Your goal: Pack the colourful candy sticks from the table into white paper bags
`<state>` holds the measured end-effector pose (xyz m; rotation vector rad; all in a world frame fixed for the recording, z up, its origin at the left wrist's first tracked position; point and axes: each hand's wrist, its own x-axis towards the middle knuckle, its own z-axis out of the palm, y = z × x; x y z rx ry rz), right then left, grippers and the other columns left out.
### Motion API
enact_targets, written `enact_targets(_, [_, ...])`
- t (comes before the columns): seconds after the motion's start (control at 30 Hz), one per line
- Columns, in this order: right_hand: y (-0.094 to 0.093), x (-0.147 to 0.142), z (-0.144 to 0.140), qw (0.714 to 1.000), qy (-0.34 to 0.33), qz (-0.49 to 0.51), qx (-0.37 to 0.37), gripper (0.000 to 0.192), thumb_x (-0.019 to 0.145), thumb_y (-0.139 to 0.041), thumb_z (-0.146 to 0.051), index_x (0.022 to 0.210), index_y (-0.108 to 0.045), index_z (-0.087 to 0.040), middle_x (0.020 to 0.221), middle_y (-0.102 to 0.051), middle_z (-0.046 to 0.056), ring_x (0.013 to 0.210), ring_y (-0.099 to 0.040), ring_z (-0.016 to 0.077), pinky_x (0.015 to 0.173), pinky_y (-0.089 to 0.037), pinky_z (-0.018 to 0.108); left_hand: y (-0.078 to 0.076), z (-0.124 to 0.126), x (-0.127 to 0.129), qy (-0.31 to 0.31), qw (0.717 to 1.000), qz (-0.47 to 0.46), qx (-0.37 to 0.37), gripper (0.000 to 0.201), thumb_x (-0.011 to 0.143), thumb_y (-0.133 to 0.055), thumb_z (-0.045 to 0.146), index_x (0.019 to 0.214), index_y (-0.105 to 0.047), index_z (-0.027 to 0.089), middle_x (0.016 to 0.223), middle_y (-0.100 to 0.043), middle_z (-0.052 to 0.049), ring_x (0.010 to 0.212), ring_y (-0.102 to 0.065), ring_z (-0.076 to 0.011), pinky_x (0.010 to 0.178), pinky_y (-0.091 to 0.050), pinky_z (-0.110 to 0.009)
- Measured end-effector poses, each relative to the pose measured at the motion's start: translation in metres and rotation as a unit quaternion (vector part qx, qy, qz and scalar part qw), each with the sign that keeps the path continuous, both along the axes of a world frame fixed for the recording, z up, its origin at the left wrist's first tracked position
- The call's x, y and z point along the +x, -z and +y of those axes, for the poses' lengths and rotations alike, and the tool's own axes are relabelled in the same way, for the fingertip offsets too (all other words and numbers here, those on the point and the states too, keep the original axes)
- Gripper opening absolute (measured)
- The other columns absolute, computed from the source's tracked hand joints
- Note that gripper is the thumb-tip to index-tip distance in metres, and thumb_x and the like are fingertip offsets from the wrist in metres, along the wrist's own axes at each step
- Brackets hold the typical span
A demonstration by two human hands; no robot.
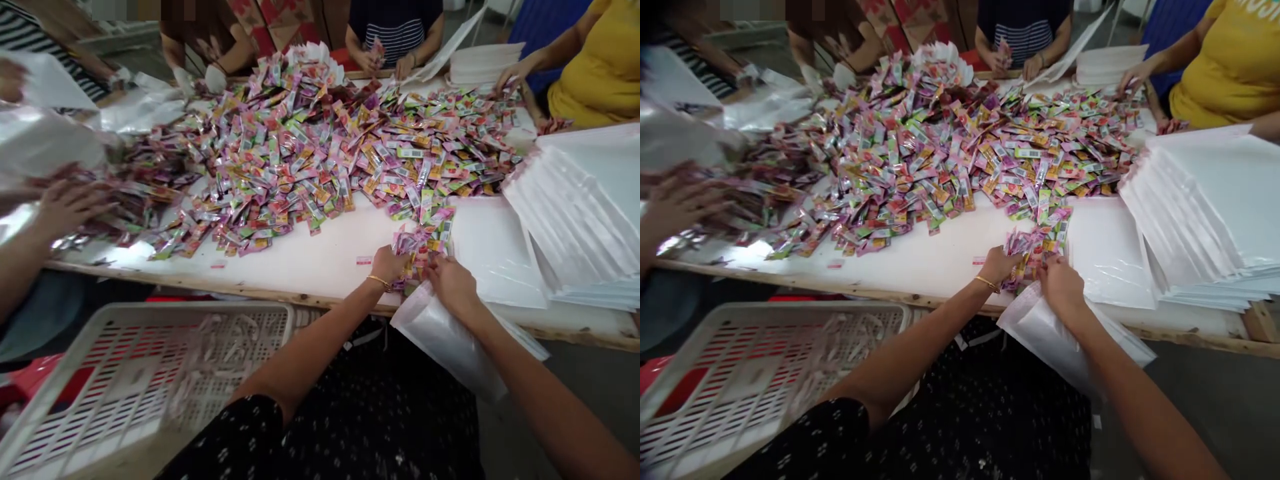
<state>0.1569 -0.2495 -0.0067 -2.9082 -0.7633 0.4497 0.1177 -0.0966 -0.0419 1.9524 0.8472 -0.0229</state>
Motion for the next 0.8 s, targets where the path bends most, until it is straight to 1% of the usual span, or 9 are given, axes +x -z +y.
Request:
enact_targets(0.07, [0.0, -0.001, 0.002, 1.0, -0.004, 0.026, -0.007, 0.036, 0.093, -0.046, -0.044, 0.108, -0.063, -0.017, 0.103, -0.067, 0.012, 0.094, -0.065, 0.0227, 0.07, -0.043, 0.027, 0.002, 0.002, 0.0, -0.005, 1.0, -0.01, -0.027, 0.023, 0.072, -0.065, 0.033, 0.074, -0.067, 0.01, 0.064, -0.061, -0.003, 0.061, -0.054, -0.0131, 0.054, -0.037, -0.022])
enact_targets(0.13, [0.001, 0.0, 0.004, 0.999, -0.007, 0.053, 0.007, 0.039, 0.092, -0.047, -0.047, 0.109, -0.064, -0.017, 0.1, -0.069, 0.012, 0.095, -0.065, 0.0245, 0.071, -0.043, 0.029, 0.001, 0.003, 0.002, 0.002, 1.0, 0.001, -0.031, 0.023, 0.072, -0.065, 0.032, 0.075, -0.067, 0.009, 0.065, -0.061, -0.003, 0.062, -0.054, -0.0133, 0.053, -0.036, -0.022])
enact_targets(0.23, [0.005, 0.0, 0.005, 0.996, -0.021, 0.073, 0.038, 0.037, 0.092, -0.047, -0.044, 0.109, -0.066, -0.018, 0.102, -0.07, 0.01, 0.095, -0.065, 0.0245, 0.074, -0.043, 0.029, -0.003, 0.004, 0.006, 0.018, 0.999, 0.03, -0.002, 0.033, 0.07, -0.068, 0.038, 0.082, -0.068, 0.007, 0.073, -0.065, -0.007, 0.066, -0.058, -0.0154, 0.053, -0.037, -0.022])
enact_targets(0.37, [0.009, -0.004, 0.008, 0.993, -0.066, 0.073, 0.063, 0.035, 0.094, -0.043, -0.039, 0.108, -0.068, -0.019, 0.107, -0.068, 0.009, 0.096, -0.063, 0.021, 0.077, -0.043, 0.027, -0.008, 0.003, 0.012, 0.043, 0.996, 0.061, 0.053, 0.054, 0.066, -0.07, 0.052, 0.091, -0.069, 0.005, 0.084, -0.068, -0.013, 0.074, -0.061, -0.0193, 0.058, -0.041, -0.024])
enact_targets(0.47, [0.011, -0.009, 0.01, 0.993, -0.085, 0.064, 0.057, 0.035, 0.095, -0.041, -0.037, 0.11, -0.067, -0.019, 0.114, -0.064, 0.01, 0.097, -0.062, 0.0193, 0.08, -0.044, 0.026, -0.01, 0.002, 0.015, 0.073, 0.99, 0.083, 0.086, 0.054, 0.062, -0.072, 0.051, 0.09, -0.069, 0.004, 0.081, -0.066, -0.012, 0.073, -0.061, -0.0202, 0.058, -0.041, -0.025])
enact_targets(0.57, [0.012, -0.013, 0.012, 0.99, -0.111, 0.07, 0.059, 0.035, 0.096, -0.04, -0.035, 0.111, -0.066, -0.019, 0.121, -0.06, 0.009, 0.102, -0.061, 0.0188, 0.084, -0.044, 0.026, -0.01, 0.004, 0.017, 0.098, 0.991, 0.082, 0.049, 0.04, 0.06, -0.074, 0.042, 0.078, -0.069, 0.006, 0.068, -0.061, -0.006, 0.066, -0.057, -0.0165, 0.055, -0.039, -0.024])
enact_targets(0.67, [0.012, -0.016, 0.011, 0.984, -0.132, 0.09, 0.08, 0.032, 0.095, -0.041, -0.033, 0.113, -0.064, -0.02, 0.127, -0.058, 0.008, 0.109, -0.059, 0.0195, 0.089, -0.044, 0.026, -0.009, 0.006, 0.014, 0.095, 0.993, 0.074, 0.006, 0.028, 0.058, -0.076, 0.032, 0.066, -0.065, 0.008, 0.058, -0.053, -0.001, 0.061, -0.053, -0.0134, 0.052, -0.037, -0.022])
enact_targets(0.73, [0.012, -0.018, 0.009, 0.98, -0.142, 0.098, 0.096, 0.033, 0.094, -0.045, -0.031, 0.12, -0.06, -0.02, 0.13, -0.057, 0.007, 0.113, -0.057, 0.0204, 0.093, -0.043, 0.027, -0.009, 0.009, 0.009, 0.057, 0.996, 0.06, -0.029, 0.024, 0.058, -0.076, 0.027, 0.061, -0.062, 0.009, 0.055, -0.05, 0.001, 0.058, -0.051, -0.0122, 0.05, -0.036, -0.022])
enact_targets(0.8, [0.012, -0.017, 0.006, 0.979, -0.143, 0.097, 0.107, 0.036, 0.092, -0.048, -0.03, 0.125, -0.057, -0.019, 0.131, -0.057, 0.009, 0.116, -0.056, 0.0214, 0.095, -0.042, 0.028, -0.009, 0.013, 0.001, -0.009, 0.995, 0.037, -0.095, 0.021, 0.058, -0.076, 0.023, 0.06, -0.06, 0.009, 0.053, -0.051, 0.001, 0.055, -0.052, -0.0116, 0.048, -0.038, -0.022])
